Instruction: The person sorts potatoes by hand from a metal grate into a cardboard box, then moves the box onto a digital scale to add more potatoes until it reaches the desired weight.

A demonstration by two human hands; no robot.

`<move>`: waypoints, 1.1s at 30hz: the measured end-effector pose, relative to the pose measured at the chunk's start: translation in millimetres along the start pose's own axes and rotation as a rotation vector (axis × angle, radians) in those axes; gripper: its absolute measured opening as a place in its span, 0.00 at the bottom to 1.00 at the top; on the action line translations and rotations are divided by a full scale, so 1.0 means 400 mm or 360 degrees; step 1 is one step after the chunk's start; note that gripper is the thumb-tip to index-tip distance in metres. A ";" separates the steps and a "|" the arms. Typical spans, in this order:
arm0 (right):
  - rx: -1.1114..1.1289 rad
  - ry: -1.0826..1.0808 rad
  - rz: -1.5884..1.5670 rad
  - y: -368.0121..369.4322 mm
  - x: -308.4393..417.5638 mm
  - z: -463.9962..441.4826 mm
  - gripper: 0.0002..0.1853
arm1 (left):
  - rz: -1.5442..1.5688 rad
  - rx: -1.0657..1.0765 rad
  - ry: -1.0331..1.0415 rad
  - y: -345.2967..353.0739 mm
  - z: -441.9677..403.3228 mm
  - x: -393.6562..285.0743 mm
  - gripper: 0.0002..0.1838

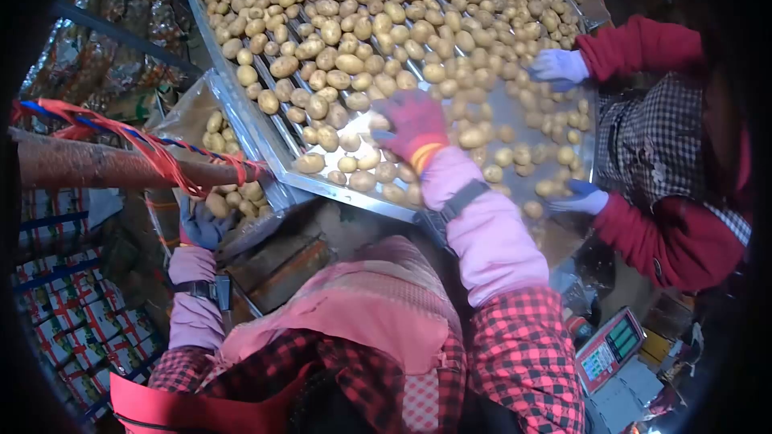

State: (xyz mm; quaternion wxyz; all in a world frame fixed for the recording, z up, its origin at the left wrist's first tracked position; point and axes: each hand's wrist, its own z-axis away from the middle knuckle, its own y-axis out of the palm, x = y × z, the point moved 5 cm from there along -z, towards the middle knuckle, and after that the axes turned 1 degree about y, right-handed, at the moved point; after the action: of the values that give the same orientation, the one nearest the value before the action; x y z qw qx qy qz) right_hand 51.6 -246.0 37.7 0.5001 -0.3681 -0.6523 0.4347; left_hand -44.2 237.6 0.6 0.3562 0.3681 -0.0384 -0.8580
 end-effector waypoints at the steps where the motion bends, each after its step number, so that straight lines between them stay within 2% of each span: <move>1: -0.0031 0.0086 -0.0096 -0.020 -0.038 0.035 0.26 | 0.0163 0.0586 -0.0130 -0.016 -0.039 0.034 0.29; 2: -0.0033 0.0317 -0.0169 -0.009 -0.107 0.084 0.24 | 0.0318 0.1184 -0.0244 -0.078 -0.104 0.057 0.28; 5: 0.0033 0.0806 -0.0364 0.004 -0.241 0.240 0.21 | 0.0139 0.1069 -0.0343 0.070 0.083 0.109 0.31; 6: -0.0104 0.0643 -0.0205 0.012 -0.237 0.292 0.21 | -0.0048 0.0789 -0.0316 0.111 0.128 0.135 0.32; 7: -0.0242 0.0488 -0.0034 0.011 -0.227 0.343 0.22 | -0.0182 0.1083 -0.0468 0.158 0.153 0.167 0.33; 8: -0.0146 0.0490 0.0066 -0.026 -0.188 0.370 0.24 | -0.0318 0.1173 -0.0544 0.211 0.162 0.197 0.33; 9: -0.0281 0.0543 0.0128 -0.050 -0.174 0.396 0.25 | -0.0452 0.1249 -0.0616 0.258 0.174 0.231 0.34; 11: -0.0528 0.0630 0.0231 -0.071 -0.144 0.437 0.27 | -0.0669 0.1375 -0.0353 0.372 0.175 0.272 0.33; 12: -0.0386 0.0584 0.0240 -0.045 -0.110 0.442 0.28 | -0.0778 0.1429 -0.0224 0.421 0.168 0.279 0.33; 13: -0.0244 0.0545 0.0247 -0.020 -0.073 0.441 0.30 | -0.1228 0.1476 0.0153 0.454 0.136 0.284 0.30; 15: -0.0075 0.0441 0.0259 0.008 -0.063 0.430 0.31 | -0.2178 0.1709 0.1073 0.572 0.149 0.293 0.30; 17: -0.0007 0.0312 0.0257 0.020 -0.105 0.388 0.33 | -0.3043 0.1627 0.1695 0.638 0.133 0.364 0.36; 18: 0.0094 0.0480 0.0282 0.029 -0.148 0.351 0.33 | -0.3224 0.1605 0.1797 0.632 0.106 0.430 0.43; 19: 0.0201 0.0652 0.0309 0.030 -0.199 0.312 0.33 | -0.3116 0.1538 0.1923 0.652 0.129 0.472 0.43; 20: 0.0157 0.0843 0.0299 -0.003 -0.246 0.281 0.34 | -0.3107 0.1630 0.1913 0.670 0.137 0.518 0.44; 21: 0.0083 0.0854 0.0345 -0.012 -0.256 0.304 0.34 | -0.3095 0.1715 0.1908 0.701 0.142 0.553 0.44; 24: -0.0161 0.0723 0.0355 -0.019 -0.262 0.394 0.38 | -0.2842 0.2598 0.1678 0.799 0.204 0.660 0.37; 25: -0.0150 0.0728 0.0188 -0.026 -0.247 0.462 0.38 | -0.2665 0.2595 0.1763 0.825 0.195 0.661 0.35; 27: -0.0096 0.0766 -0.0164 -0.035 -0.204 0.619 0.40 | -0.2324 0.2579 0.1860 0.841 0.164 0.658 0.32; 28: -0.0099 0.0846 -0.0205 -0.034 -0.190 0.690 0.40 | -0.2347 0.2258 0.2084 0.870 0.126 0.609 0.30; 30: -0.0160 0.0991 -0.0276 -0.021 -0.186 0.774 0.41 | -0.2566 0.1496 0.1977 0.990 0.077 0.425 0.25; 32: -0.0180 0.1010 -0.0255 -0.026 -0.195 0.773 0.42 | -0.2781 0.0422 0.2803 0.908 -0.132 0.346 0.27; 33: -0.0192 0.1018 -0.0247 -0.028 -0.203 0.766 0.42 | -0.2852 0.0461 0.2810 0.908 -0.112 0.361 0.27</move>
State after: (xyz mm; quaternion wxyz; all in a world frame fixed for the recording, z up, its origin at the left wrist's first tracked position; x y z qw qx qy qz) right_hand -228.4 -385.1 -16.0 0.6883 -0.4641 -0.5130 0.2184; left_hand 128.5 -116.1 -0.2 -0.4870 0.7459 0.3804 -0.2487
